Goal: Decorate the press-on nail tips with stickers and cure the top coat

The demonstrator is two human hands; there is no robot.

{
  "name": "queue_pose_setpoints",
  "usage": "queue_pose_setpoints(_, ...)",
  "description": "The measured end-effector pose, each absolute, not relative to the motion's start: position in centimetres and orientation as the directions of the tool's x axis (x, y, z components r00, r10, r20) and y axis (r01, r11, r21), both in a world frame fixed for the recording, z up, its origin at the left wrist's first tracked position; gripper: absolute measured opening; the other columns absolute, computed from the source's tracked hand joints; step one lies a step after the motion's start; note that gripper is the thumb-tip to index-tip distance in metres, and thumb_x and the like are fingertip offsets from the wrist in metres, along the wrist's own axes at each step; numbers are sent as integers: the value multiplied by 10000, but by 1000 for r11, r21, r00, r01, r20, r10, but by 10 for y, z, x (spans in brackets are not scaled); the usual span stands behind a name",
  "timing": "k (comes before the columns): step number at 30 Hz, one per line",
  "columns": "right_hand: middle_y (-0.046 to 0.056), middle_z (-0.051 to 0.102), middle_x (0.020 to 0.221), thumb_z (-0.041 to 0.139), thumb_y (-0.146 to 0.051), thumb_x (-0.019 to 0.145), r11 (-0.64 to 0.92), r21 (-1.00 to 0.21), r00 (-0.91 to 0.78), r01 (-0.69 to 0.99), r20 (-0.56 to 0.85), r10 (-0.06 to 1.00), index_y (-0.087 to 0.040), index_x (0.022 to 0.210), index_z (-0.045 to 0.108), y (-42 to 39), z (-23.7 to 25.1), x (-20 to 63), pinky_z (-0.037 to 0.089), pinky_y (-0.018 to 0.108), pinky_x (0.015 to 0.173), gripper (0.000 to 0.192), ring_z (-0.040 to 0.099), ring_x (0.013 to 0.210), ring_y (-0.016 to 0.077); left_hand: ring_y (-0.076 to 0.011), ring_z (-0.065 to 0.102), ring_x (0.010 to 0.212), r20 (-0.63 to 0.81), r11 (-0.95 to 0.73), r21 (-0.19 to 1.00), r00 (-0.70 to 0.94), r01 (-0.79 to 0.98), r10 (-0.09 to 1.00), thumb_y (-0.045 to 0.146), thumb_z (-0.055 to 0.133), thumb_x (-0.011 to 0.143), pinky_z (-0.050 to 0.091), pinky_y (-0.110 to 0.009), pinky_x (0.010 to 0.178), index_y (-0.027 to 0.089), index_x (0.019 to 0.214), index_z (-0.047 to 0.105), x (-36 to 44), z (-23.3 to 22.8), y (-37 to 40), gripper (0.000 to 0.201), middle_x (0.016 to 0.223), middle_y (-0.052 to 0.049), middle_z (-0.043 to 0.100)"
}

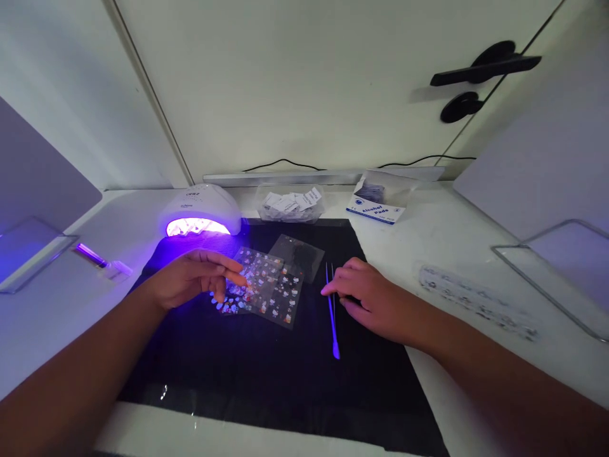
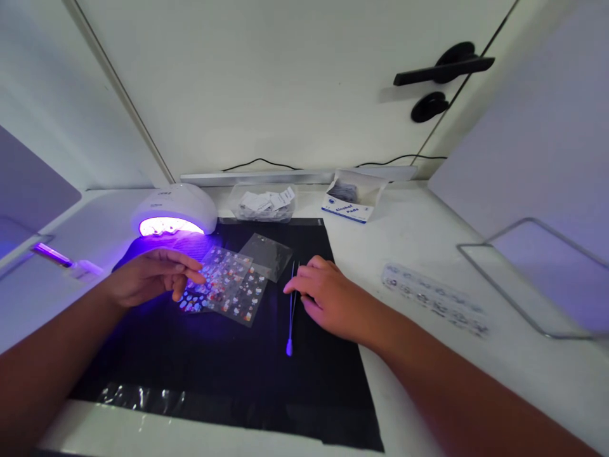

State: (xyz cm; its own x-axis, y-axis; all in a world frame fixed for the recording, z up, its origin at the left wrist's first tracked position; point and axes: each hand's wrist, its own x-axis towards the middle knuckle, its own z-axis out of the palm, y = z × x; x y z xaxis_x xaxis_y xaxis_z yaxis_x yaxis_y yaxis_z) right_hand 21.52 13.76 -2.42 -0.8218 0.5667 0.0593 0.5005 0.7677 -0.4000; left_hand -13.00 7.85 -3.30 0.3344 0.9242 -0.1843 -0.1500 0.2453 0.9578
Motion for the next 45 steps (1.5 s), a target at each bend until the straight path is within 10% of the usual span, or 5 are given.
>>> queue_pose_setpoints(20,72,664,890,536,-12,813,736,-431,-806,523,33,592,-196,908,716,135,-20,215,413,399,833,274,513,924,238,-86,494,442,-112,112,994,143,8,983,436,599,857,473,-261,529,186,503,395,-135,-37,80,479,509,25,562)
queue_pose_setpoints(29,60,656,891,558,-6,790,709,-444,-782,548,29,622,-191,895,700,129,-11,217,421,397,854,256,510,935,231,-53,415,364,-162,145,982,137,123,977,363,612,802,416,-226,439,170,722,554,-124,-34,82,217,599,39,600)
queue_pose_setpoints(45,47,658,870,641,-162,823,695,-365,-737,619,34,675,-198,917,713,117,-10,219,421,357,830,123,517,925,218,-120,463,466,17,7,926,-60,378,998,498,697,723,363,-217,455,200,812,690,-112,-38,68,311,511,43,540)
